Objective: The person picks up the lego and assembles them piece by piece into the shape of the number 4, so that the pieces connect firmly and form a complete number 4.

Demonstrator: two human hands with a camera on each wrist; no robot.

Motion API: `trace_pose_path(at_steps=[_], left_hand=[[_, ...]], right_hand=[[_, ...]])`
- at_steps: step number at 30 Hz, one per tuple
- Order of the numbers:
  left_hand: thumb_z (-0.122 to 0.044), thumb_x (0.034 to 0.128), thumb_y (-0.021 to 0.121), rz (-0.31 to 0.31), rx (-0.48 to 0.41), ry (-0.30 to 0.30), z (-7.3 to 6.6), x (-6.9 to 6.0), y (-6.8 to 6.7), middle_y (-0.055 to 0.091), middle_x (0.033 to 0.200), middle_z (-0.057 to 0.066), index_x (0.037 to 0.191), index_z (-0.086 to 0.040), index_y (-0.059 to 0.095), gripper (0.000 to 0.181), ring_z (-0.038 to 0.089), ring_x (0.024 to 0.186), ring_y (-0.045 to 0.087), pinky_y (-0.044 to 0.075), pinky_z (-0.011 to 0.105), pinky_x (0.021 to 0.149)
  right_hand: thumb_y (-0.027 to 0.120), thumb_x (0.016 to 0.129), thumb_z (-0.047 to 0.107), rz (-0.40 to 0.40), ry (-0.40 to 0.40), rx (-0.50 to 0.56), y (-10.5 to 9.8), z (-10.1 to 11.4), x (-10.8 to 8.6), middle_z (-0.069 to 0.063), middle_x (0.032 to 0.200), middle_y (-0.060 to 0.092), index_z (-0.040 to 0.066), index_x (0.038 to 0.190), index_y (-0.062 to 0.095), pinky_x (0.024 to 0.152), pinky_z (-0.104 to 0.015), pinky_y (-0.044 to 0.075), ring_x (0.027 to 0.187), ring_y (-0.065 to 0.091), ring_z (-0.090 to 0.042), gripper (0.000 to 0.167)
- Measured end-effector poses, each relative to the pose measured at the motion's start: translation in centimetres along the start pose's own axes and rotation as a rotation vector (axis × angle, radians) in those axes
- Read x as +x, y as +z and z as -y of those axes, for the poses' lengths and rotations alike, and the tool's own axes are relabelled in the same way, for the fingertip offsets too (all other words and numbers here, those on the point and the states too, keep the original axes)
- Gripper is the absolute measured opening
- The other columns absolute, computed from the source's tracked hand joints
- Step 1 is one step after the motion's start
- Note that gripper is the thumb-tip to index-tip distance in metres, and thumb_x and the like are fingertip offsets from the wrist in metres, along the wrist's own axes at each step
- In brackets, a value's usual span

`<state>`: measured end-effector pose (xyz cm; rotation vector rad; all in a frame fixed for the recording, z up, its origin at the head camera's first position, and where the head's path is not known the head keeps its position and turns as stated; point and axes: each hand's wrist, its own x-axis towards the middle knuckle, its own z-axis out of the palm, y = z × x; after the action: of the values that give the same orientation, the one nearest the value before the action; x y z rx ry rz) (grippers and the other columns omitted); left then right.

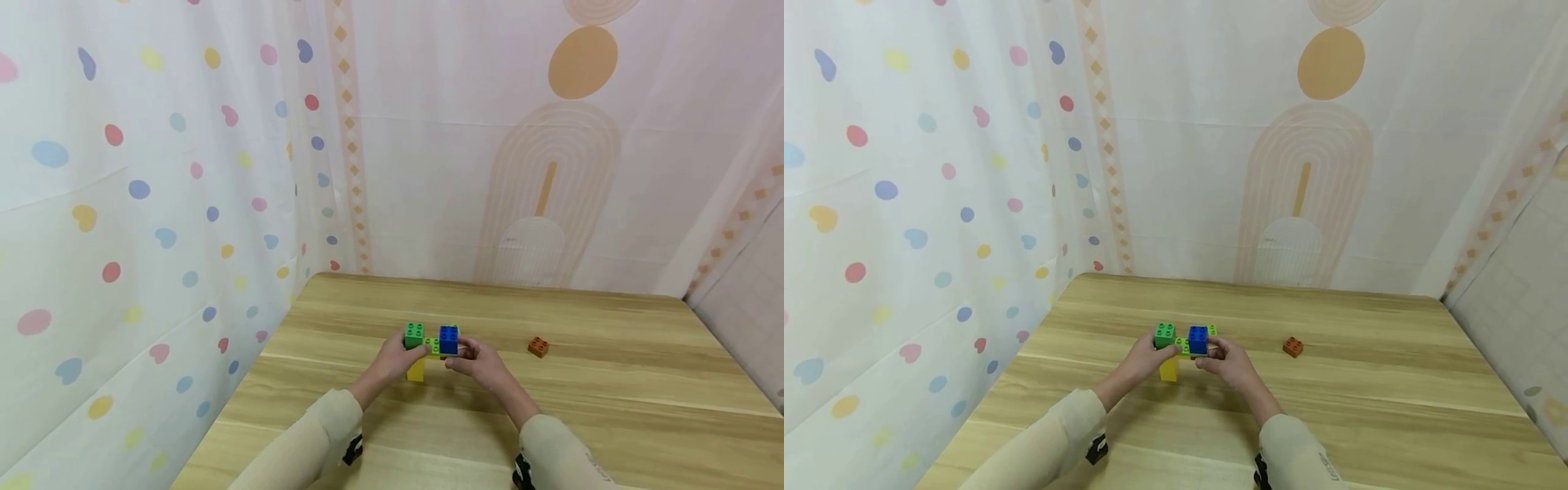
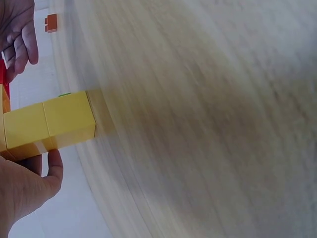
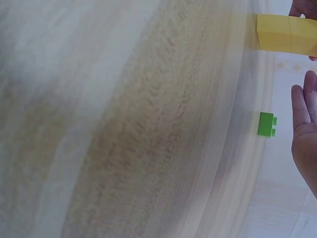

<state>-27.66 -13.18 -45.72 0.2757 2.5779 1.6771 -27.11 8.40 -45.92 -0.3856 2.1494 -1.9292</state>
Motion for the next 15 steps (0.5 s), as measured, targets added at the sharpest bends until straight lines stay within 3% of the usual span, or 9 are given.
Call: trace_pose_path(at_steps=[5, 15], left_hand=[[-0.033, 0.0943, 0.067, 0.0, -0.005, -0.001, 0.02, -0.06, -0.14, 0.059, 0.097, 0.006, 0.115, -0.005, 0.055, 0.037, 0.02, 0.084, 0.053, 0.046, 0.034, 0.074], [-0.032, 0.0943, 0.067, -0.005, 0.012, 0.002, -0.01, 0.01, -0.16, 0.056, 0.094, 0.006, 0.112, -0.005, 0.054, 0.035, 0.019, 0.082, 0.051, 0.044, 0.033, 0.071]], right_hand=[[0.072, 0.092, 0.01, 0.0, -0.005, 0.002, 0.09, -0.14, 0.06, -0.009, 0.106, 0.067, -0.003, 0.134, 0.056, 0.09, -0.036, 0.053, 0.097, 0.062, -0.017, 0.046], [0.067, 0.095, 0.005, 0.005, 0.025, 0.114, 0.31, -0.53, 0.41, -0.014, 0.111, 0.066, -0.008, 0.136, 0.052, 0.094, -0.042, 0.05, 0.102, 0.067, -0.023, 0.046]])
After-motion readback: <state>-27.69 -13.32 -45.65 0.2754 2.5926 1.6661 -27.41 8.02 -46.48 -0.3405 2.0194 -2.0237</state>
